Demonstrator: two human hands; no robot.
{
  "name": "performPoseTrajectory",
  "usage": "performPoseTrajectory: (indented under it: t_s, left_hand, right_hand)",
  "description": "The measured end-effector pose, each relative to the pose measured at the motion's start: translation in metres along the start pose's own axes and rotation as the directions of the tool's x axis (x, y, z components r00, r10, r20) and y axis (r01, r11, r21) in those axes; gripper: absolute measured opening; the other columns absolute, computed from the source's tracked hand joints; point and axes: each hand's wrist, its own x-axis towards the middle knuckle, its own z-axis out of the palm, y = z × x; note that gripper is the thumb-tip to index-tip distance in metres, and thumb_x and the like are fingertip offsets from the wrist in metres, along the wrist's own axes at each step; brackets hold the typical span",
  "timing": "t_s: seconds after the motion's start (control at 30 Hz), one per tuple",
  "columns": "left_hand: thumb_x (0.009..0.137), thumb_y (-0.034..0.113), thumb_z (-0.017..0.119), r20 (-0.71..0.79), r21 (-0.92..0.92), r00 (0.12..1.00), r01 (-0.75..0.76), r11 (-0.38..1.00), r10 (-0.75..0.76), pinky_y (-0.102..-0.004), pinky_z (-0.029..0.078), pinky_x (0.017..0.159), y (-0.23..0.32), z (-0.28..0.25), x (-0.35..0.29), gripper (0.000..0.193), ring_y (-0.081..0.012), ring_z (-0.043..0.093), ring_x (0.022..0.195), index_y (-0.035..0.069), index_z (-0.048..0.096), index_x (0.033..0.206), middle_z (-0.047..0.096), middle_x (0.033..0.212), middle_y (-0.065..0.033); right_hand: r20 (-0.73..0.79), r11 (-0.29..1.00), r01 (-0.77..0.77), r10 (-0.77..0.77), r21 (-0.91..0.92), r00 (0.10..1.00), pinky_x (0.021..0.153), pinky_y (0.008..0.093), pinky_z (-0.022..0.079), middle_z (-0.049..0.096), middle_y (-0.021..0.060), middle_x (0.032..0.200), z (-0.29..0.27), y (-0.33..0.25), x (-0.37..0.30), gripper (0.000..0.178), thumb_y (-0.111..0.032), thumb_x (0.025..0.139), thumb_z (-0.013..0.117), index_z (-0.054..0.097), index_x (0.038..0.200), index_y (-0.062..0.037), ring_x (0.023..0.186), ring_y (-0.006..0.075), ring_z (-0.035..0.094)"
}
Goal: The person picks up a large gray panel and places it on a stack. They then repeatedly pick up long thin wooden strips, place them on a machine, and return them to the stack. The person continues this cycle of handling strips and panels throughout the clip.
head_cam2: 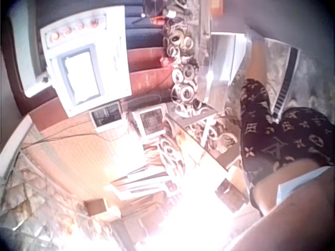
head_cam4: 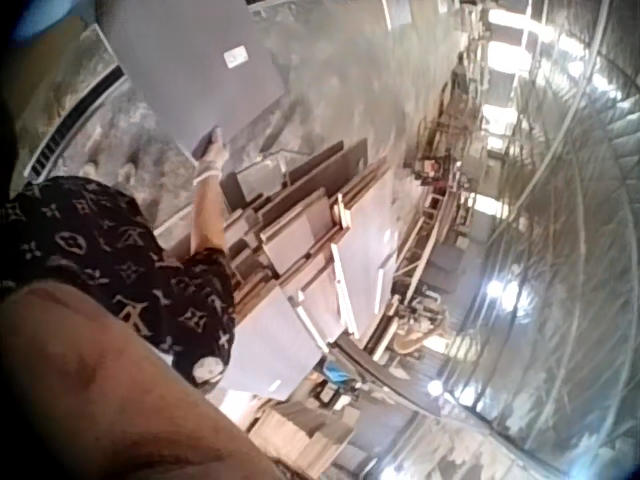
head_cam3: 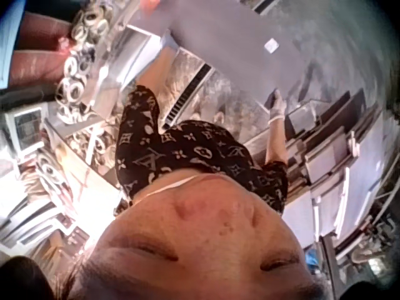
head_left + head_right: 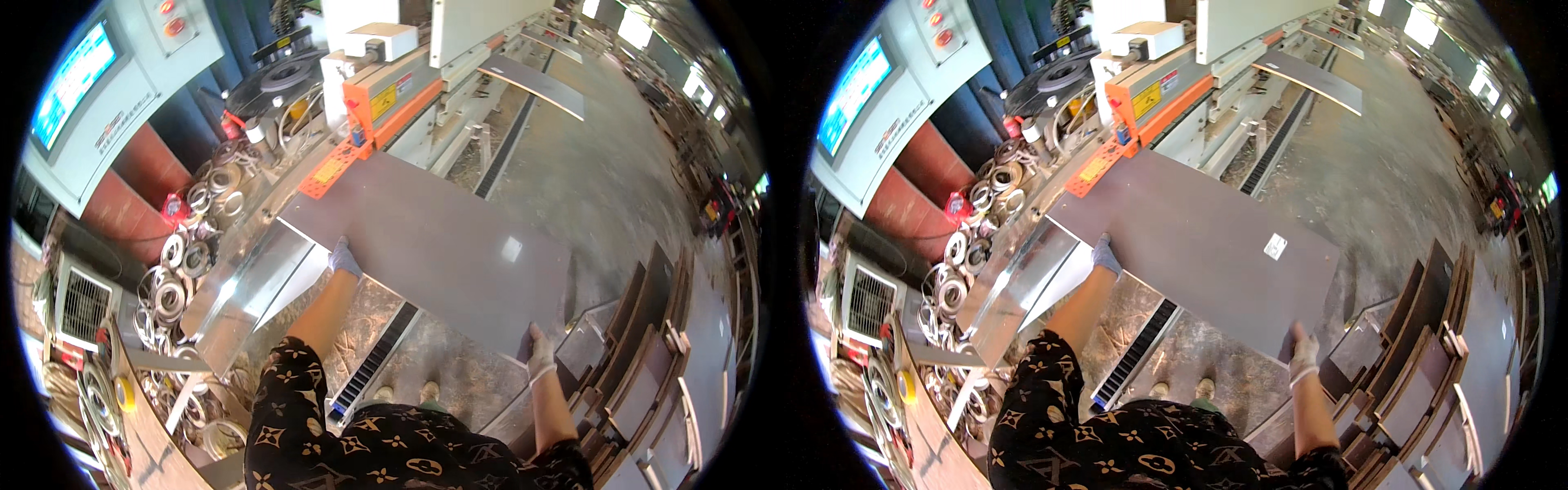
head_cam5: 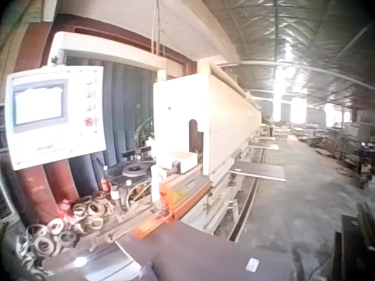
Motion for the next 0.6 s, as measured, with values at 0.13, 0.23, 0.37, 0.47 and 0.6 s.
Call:
performPoseTrajectory:
  t_s: [0.13,0.23,0.37,0.47,0.6]
  left_hand:
    - [0.087,0.028,0.052,0.102,0.171,0.995,-0.008,0.985,-0.009,-0.0406,0.046,0.086,-0.011,0.035,0.048,0.038,-0.0242,0.056,0.092,0.005,0.048,0.116,0.057,0.108,-0.0086]
    - [0.088,0.027,0.051,0.363,0.375,0.929,-0.071,0.924,-0.076,-0.0391,0.044,0.086,-0.017,0.064,0.041,0.042,-0.0226,0.054,0.089,0.006,0.042,0.123,0.056,0.105,-0.0076]
    - [0.089,0.026,0.05,0.431,0.43,0.902,-0.237,0.871,0.033,-0.0372,0.041,0.087,-0.029,0.065,-0.078,0.049,-0.0205,0.052,0.086,0.008,0.034,0.131,0.053,0.102,-0.0062]
    - [0.09,0.023,0.051,0.821,0.545,0.254,-0.082,0.835,-0.511,-0.0284,0.046,0.072,-0.085,0.025,-0.199,0.041,-0.0141,0.053,0.081,0.008,0.04,0.127,0.054,0.099,-0.0038]
    - [0.087,0.021,0.057,0.229,0.973,-0.217,0.032,0.227,-0.949,-0.0307,0.055,0.07,-0.125,-0.031,-0.432,0.04,-0.0172,0.059,0.081,0.004,0.044,0.121,0.057,0.104,-0.0113]
  right_hand:
    - [0.139,0.985,0.071,-0.049,-0.156,0.989,0.05,0.0305,0.042,0.056,0.0035,0.07,0.048,-0.048,0.004,0.022,-0.017,0.074,0.065,0.057,0.087,-0.0009,0.058,0.0142,0.053]
    - [0.084,0.916,0.302,-0.29,-0.264,0.953,0.058,0.032,0.043,0.056,0.0051,0.079,0.048,-0.074,-0.008,0.034,-0.024,0.078,0.062,0.052,0.103,-0.0029,0.067,0.014,0.052]
    - [-0.096,0.765,0.534,-0.599,-0.359,0.795,0.091,0.036,0.041,0.055,0.0168,0.114,0.04,0.001,-0.102,0.048,-0.025,0.082,0.063,0.045,0.121,-0.0023,0.108,0.0263,0.052]
    - [0.175,0.699,0.503,-0.488,-0.509,0.855,0.089,0.0363,0.044,0.057,0.015,0.116,-0.007,0.071,-0.211,0.04,-0.028,0.084,0.058,0.051,0.117,-0.0062,0.104,0.0253,0.056]
    - [-0.023,0.839,0.184,-0.228,-0.512,0.973,0.085,0.0327,0.045,0.062,0.0123,0.106,-0.102,0.161,-0.333,0.034,-0.032,0.083,0.059,0.059,0.107,-0.0077,0.096,0.0241,0.059]
